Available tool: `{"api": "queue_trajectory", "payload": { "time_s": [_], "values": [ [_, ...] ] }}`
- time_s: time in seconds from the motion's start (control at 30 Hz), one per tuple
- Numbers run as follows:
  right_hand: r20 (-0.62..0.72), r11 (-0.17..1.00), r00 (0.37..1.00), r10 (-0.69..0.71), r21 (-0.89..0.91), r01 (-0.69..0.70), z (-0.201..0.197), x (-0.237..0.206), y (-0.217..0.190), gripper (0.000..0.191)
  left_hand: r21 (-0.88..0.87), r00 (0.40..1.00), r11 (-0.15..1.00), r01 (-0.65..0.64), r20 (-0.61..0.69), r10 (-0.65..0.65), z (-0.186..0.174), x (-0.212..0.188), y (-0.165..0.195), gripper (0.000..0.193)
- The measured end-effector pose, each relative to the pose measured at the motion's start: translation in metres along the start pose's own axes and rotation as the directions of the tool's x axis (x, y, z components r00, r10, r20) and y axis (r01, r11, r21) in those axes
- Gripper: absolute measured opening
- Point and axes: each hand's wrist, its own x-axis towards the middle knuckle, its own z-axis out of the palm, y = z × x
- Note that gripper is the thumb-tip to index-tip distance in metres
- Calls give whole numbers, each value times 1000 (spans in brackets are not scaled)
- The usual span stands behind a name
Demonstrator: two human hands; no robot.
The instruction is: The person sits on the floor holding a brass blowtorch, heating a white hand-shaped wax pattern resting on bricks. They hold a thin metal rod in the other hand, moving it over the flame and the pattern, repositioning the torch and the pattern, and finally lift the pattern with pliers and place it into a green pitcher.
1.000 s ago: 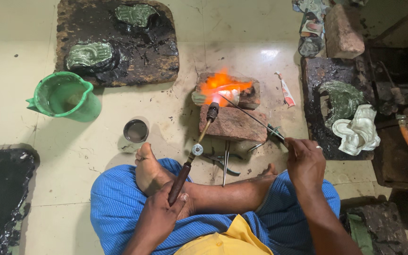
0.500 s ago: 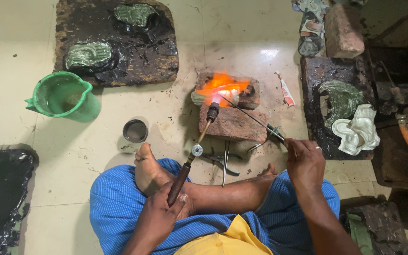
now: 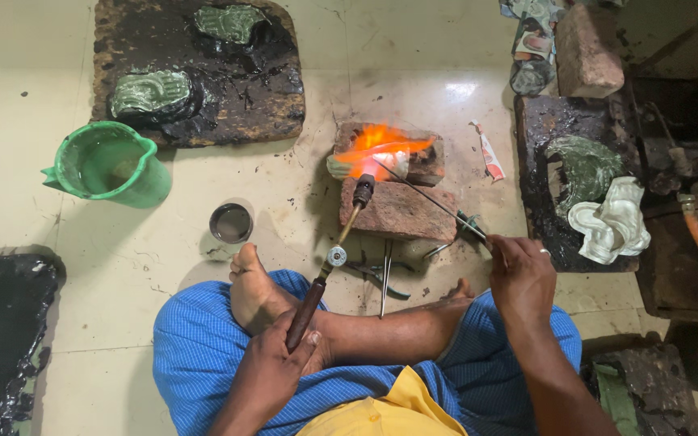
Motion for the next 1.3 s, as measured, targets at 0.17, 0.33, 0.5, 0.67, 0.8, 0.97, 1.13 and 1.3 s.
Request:
{"api": "queue_trajectory", "payload": {
  "time_s": [0.17,0.33,0.5,0.67,0.8,0.97,1.13,1.3],
  "values": [
    [3,1000,1000,2,-8,-2,0,-1,0,14,-18,1000,1000,-21,-8,21,1,2,-3,38],
    [-16,1000,1000,-22,21,23,2,2,-1,14,-8,1000,1000,-12,-2,12,1,2,-4,40],
    [-27,999,999,-27,36,28,4,7,-1,15,8,1000,1000,-25,-15,25,-1,2,-3,39],
    [-15,1000,1000,-24,0,24,3,9,0,15,-13,999,999,34,15,-34,-1,3,-2,38],
    [-14,1000,1000,-17,16,18,3,9,-1,16,-24,1000,1000,11,6,-11,-1,3,-2,38],
    [-16,1000,1000,-10,5,10,4,10,-1,14,15,998,998,57,18,-57,-1,4,-2,40],
    [-26,999,999,-34,9,34,3,11,0,14,10,999,999,40,22,-40,-2,4,-1,41],
    [-30,999,998,-46,28,47,3,10,0,15,8,1000,1000,21,20,-22,-3,4,0,40]
  ]
}}
